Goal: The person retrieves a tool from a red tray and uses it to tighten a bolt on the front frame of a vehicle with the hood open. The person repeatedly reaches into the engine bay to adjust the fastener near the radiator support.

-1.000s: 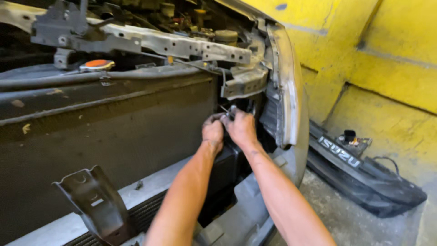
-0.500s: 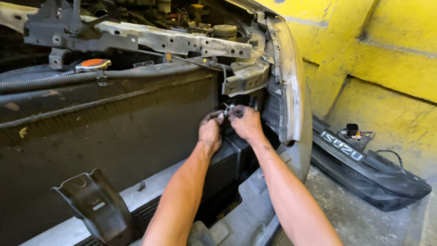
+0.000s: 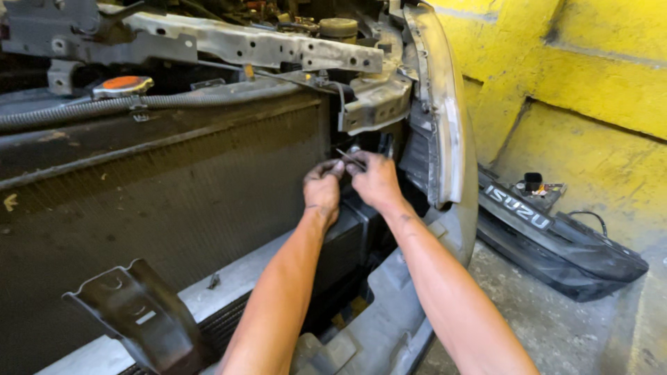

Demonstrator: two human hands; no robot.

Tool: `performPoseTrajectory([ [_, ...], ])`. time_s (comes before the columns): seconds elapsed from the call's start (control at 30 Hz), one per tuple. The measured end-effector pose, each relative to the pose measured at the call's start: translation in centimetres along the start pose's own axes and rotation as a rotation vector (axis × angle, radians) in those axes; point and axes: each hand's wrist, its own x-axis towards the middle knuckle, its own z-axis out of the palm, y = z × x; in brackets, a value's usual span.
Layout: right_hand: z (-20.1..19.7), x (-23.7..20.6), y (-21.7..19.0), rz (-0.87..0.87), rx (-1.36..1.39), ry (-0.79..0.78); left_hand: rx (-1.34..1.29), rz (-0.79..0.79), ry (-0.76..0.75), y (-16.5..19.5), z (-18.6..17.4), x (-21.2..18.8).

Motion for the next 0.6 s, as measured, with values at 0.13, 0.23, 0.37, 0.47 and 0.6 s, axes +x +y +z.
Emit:
performPoseTrajectory([
  [0.13,0.0,-0.1,0.3,-0.012,0.008,-0.010,0.055,-0.010,0.025,-0.1,-0.1,0.0],
  [0.23,-0.3,0.0,0.1,-0.012,-0.011,-0.025,0.026,-0.034,0.015,-0.2,-0.2,0.2],
  [0.37,-0.4,0.0,-0.1,-0.087,-0.008,-0.016,0.010,-0.032,0.031,-0.6,-0.4,0.4],
  [0.47,-0.2,-0.2,0.0,-0.121,-0.031,-0.009,-0.040,-0.046,0.006,-0.8,-0.5,0.6],
  [0.6,0.4,-0.1,0.5,-0.080,0.000,0.035,-0.055,-0.070,0.013,-1.1,-0.5,0.7],
])
